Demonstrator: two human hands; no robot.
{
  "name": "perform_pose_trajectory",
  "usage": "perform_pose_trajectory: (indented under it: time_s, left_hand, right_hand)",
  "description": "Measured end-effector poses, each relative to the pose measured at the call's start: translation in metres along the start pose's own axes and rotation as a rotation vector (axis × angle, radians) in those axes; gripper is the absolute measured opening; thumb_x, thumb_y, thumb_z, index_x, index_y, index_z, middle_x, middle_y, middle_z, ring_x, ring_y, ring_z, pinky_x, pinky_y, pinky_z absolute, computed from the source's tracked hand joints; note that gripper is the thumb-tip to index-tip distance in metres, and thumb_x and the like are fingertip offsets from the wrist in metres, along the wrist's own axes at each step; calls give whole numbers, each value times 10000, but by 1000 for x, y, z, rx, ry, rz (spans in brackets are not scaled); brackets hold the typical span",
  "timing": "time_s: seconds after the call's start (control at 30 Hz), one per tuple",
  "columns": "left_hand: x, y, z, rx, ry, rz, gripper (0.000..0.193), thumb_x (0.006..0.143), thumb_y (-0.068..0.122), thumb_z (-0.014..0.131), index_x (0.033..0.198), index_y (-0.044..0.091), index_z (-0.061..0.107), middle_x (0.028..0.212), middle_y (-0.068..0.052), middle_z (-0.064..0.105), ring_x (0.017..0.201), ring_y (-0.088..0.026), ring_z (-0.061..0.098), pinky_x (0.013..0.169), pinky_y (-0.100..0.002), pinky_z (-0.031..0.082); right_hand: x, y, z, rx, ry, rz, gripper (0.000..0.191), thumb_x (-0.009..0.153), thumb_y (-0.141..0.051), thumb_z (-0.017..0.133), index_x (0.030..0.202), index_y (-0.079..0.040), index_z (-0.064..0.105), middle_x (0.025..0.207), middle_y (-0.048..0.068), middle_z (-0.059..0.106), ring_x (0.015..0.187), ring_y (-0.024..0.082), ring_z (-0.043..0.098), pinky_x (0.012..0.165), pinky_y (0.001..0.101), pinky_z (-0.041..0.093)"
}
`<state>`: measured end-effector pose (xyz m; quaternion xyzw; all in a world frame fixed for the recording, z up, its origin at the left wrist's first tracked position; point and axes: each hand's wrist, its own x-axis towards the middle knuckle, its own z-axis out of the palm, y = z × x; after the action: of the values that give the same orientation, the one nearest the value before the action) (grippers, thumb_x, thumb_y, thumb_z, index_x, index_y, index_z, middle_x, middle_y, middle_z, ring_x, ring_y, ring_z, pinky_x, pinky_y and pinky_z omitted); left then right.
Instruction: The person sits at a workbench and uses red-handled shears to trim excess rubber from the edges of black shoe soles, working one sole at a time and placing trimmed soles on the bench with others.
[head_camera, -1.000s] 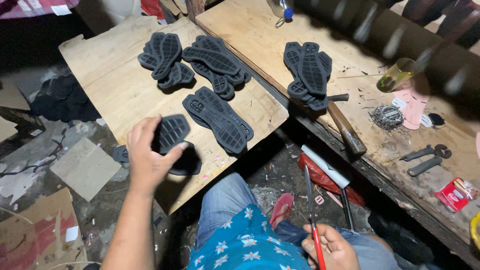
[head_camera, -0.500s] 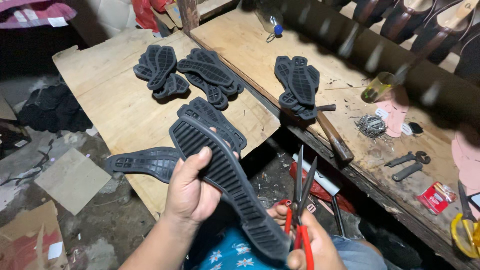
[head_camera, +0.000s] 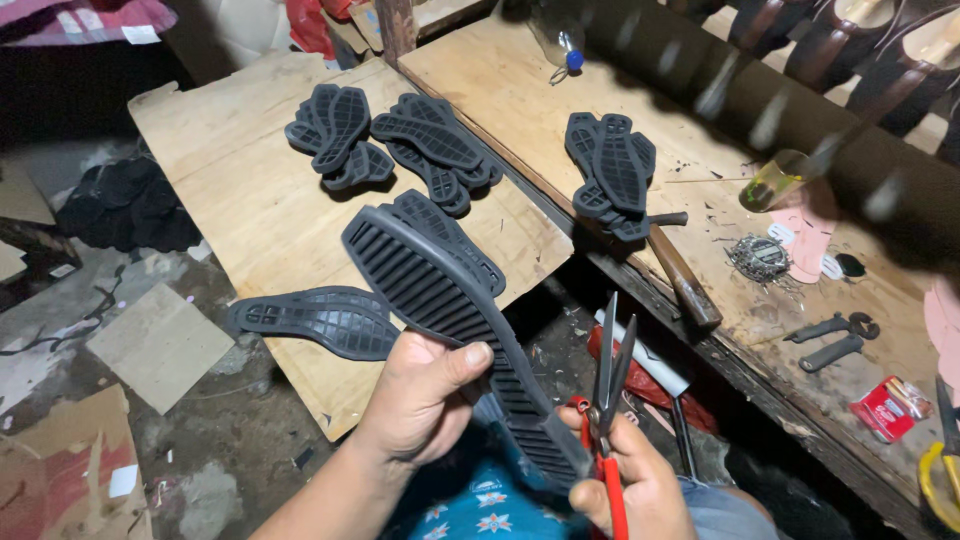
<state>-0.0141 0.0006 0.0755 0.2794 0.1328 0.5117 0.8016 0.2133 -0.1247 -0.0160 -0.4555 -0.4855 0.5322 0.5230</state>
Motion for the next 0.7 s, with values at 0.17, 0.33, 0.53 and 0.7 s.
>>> perform_pose_trajectory:
  time_s: [0.17, 0.33, 0.53, 0.7]
  left_hand:
    - [6, 3, -15, -64, -94, 10, 294, 957, 19, 742, 1209, -39, 603, 1099, -111, 670, 1029, -207, 647, 956, -359, 522]
    - [7, 1, -23, -95, -77, -14, 283, 914, 39, 770, 1140, 7, 603, 1021, -89, 662, 965, -200, 646, 894, -342, 524]
    - [7, 2, -13, -65, -49, 4, 318, 925, 35, 747, 1211, -19, 620, 1114, -106, 686, 1036, -204, 658, 951, -367, 532]
    - [4, 4, -5, 43, -49, 34, 365, 939, 17, 713, 1284, -47, 611, 1207, -133, 699, 1097, -216, 673, 995, -390, 541]
  right_hand:
    - [-4, 25, -14, 200, -151, 100, 1001, 753, -516, 863, 1448, 77, 455, 1156, 177, 696, 1022, 264, 705, 926, 414, 558]
    - [-10, 36, -14, 209, -235, 296, 948, 730, -508, 859, 1391, 72, 505, 1011, 151, 728, 889, 244, 741, 841, 396, 606]
    - [-14, 28, -9, 86, -217, 455, 653, 764, -342, 810, 1258, 32, 601, 875, 92, 737, 744, 143, 693, 683, 259, 526]
    - [-15, 23, -5, -45, -236, 278, 481, 849, -234, 831, 1207, 44, 668, 797, 68, 731, 702, 100, 654, 642, 238, 504]
